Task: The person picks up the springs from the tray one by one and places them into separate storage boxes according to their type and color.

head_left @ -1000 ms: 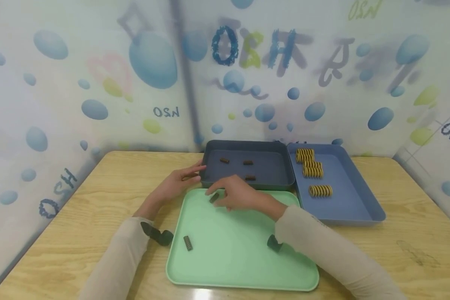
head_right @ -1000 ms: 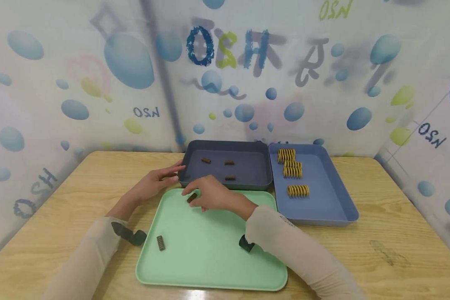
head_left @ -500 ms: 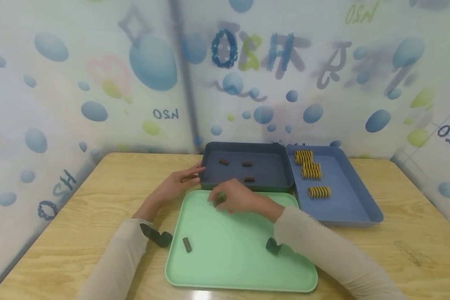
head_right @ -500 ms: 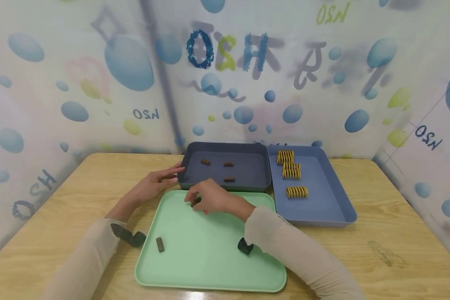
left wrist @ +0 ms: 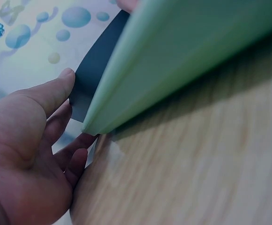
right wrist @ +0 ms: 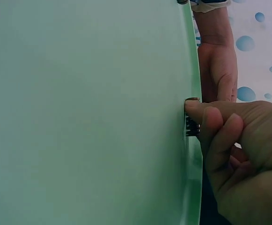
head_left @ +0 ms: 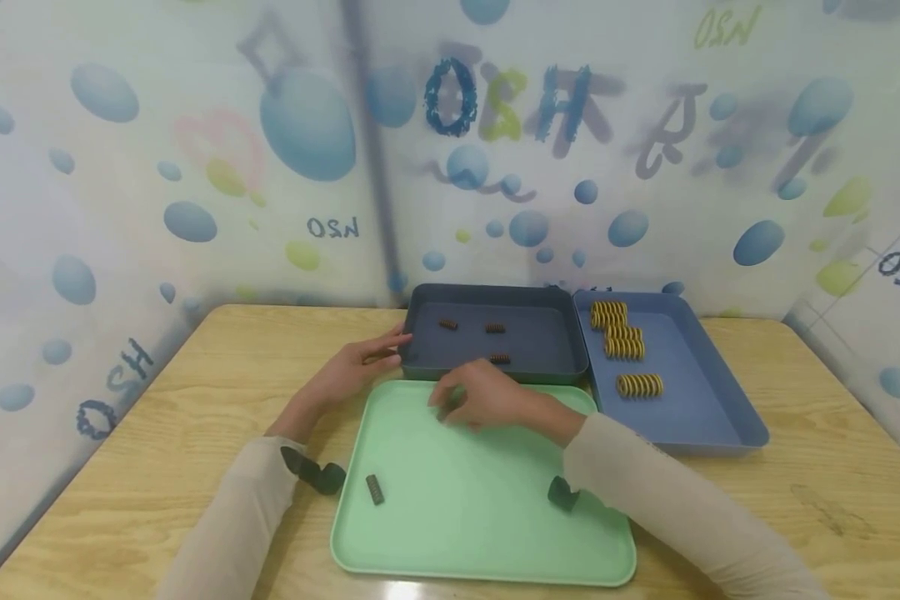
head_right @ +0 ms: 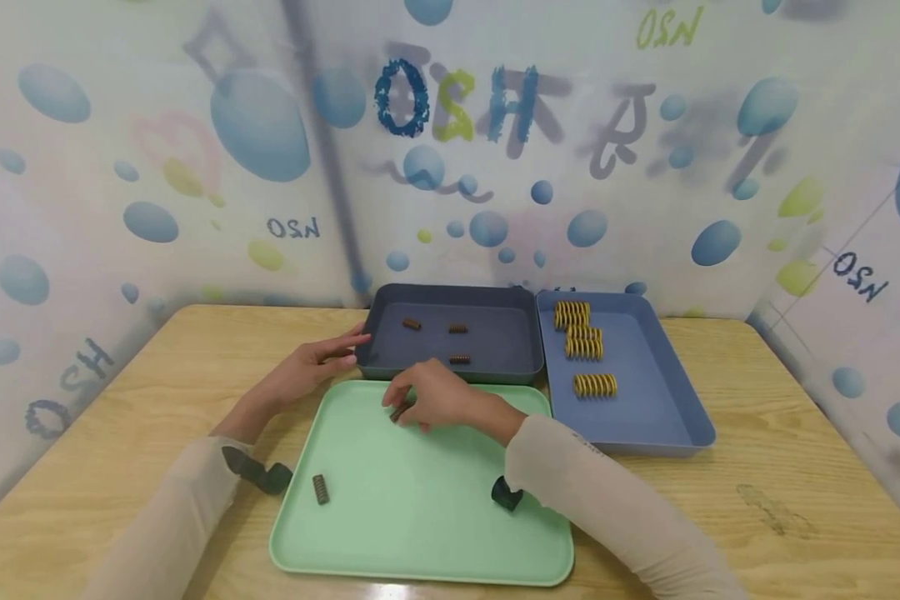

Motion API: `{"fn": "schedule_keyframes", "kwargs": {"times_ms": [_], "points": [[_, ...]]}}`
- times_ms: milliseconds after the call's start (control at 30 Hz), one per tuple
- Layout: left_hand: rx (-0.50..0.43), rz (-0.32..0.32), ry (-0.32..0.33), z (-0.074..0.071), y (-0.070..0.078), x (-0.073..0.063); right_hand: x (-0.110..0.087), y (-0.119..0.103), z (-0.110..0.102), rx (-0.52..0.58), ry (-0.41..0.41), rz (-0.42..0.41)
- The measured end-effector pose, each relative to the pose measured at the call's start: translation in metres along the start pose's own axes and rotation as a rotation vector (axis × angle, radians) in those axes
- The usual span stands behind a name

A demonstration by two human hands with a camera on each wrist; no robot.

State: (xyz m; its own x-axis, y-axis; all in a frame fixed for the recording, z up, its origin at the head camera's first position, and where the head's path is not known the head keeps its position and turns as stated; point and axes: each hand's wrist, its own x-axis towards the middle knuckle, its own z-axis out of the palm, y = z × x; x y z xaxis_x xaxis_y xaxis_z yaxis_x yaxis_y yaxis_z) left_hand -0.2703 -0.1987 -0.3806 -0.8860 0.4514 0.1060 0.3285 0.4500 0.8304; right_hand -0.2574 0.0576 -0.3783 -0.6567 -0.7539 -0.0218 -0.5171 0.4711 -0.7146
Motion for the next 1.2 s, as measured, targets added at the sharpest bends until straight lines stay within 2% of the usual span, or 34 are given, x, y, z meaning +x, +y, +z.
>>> {"fn": "schedule_keyframes", "kwargs": {"times_ms": [167,300,567,833,1200], "points": [[0.016,0.004,0.013,0.001,-0.020,0.005,-0.006,0.005,-0.002,0.034,0.002,0.002],[0.014,0.013,0.016,0.000,-0.026,0.007,-0.011,0.011,-0.003,0.068,0.007,0.036],[0.017,0.009,0.011,0.000,-0.026,0.007,-0.021,0.017,-0.003,0.115,0.011,0.080],[0.011,0.011,0.015,0.001,-0.025,0.007,-0.027,0.017,0.001,0.186,0.018,0.080],[0.003,0.027,0.018,0.001,-0.025,0.007,-0.031,0.017,0.002,0.181,0.032,0.096]]}}
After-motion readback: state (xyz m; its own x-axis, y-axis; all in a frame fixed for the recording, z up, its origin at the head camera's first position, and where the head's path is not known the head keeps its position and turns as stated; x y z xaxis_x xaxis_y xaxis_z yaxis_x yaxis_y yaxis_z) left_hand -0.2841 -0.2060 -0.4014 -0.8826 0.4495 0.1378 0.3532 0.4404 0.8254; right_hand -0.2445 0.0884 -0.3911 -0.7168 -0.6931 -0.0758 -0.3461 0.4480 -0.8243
